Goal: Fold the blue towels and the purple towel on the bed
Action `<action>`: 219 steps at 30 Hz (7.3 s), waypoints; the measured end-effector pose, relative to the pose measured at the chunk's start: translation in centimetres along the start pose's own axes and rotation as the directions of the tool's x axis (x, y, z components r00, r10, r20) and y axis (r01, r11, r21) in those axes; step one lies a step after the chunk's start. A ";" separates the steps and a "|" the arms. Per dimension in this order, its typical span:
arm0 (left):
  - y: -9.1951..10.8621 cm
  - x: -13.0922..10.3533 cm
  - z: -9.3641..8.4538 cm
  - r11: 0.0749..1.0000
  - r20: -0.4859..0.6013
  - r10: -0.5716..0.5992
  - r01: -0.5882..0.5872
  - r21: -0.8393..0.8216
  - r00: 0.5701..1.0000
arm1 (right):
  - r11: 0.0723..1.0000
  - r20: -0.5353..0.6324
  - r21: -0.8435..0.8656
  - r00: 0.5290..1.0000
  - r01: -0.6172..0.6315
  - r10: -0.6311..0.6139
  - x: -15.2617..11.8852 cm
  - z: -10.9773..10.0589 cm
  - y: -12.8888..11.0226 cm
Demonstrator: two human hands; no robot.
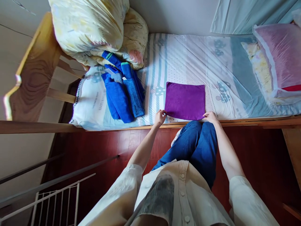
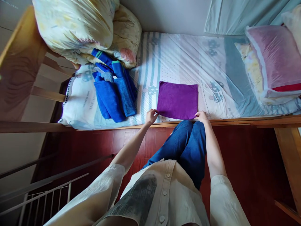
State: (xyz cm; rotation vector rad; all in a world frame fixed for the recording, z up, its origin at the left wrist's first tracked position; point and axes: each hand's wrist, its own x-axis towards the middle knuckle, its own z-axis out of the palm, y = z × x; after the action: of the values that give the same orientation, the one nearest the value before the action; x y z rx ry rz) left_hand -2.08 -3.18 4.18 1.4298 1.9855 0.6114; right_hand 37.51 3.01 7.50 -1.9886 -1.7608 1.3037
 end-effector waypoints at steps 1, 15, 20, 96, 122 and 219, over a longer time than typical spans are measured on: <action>0.0 0.3 -0.1 1.000 -0.004 0.003 -0.003 -0.002 1.000 | 1.000 -0.013 -0.013 1.000 -0.006 0.006 -0.1 0.0 -0.2; -0.3 1.9 -1.0 0.957 0.133 0.043 -0.002 -0.291 0.990 | 0.977 -0.089 0.012 0.974 0.211 -0.209 0.0 0.1 -0.6; -0.6 2.3 -0.5 0.971 0.131 0.023 0.010 -0.239 0.991 | 0.983 -0.055 -0.004 0.982 0.183 -0.183 0.3 0.4 -0.2; -2.8 0.2 2.2 0.880 0.305 0.302 -0.387 0.274 0.903 | 0.817 0.195 -0.500 0.957 0.287 -0.217 0.9 1.8 -0.8; -3.1 3.3 -0.1 0.928 0.047 -0.160 0.166 -0.333 0.986 | 1.000 -0.162 -0.012 0.987 -0.018 0.016 3.0 1.3 0.4; -4.0 -0.4 -1.0 0.991 -0.057 -0.129 0.128 -0.031 0.990 | 0.961 -0.076 -0.263 0.991 0.090 -0.114 3.0 3.3 -0.1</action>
State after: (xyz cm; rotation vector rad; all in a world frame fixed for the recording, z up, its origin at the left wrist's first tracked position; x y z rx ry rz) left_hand -5.35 -4.82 2.26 1.2697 2.0891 0.6272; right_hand 34.87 4.38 4.18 -2.0169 -2.0486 0.9780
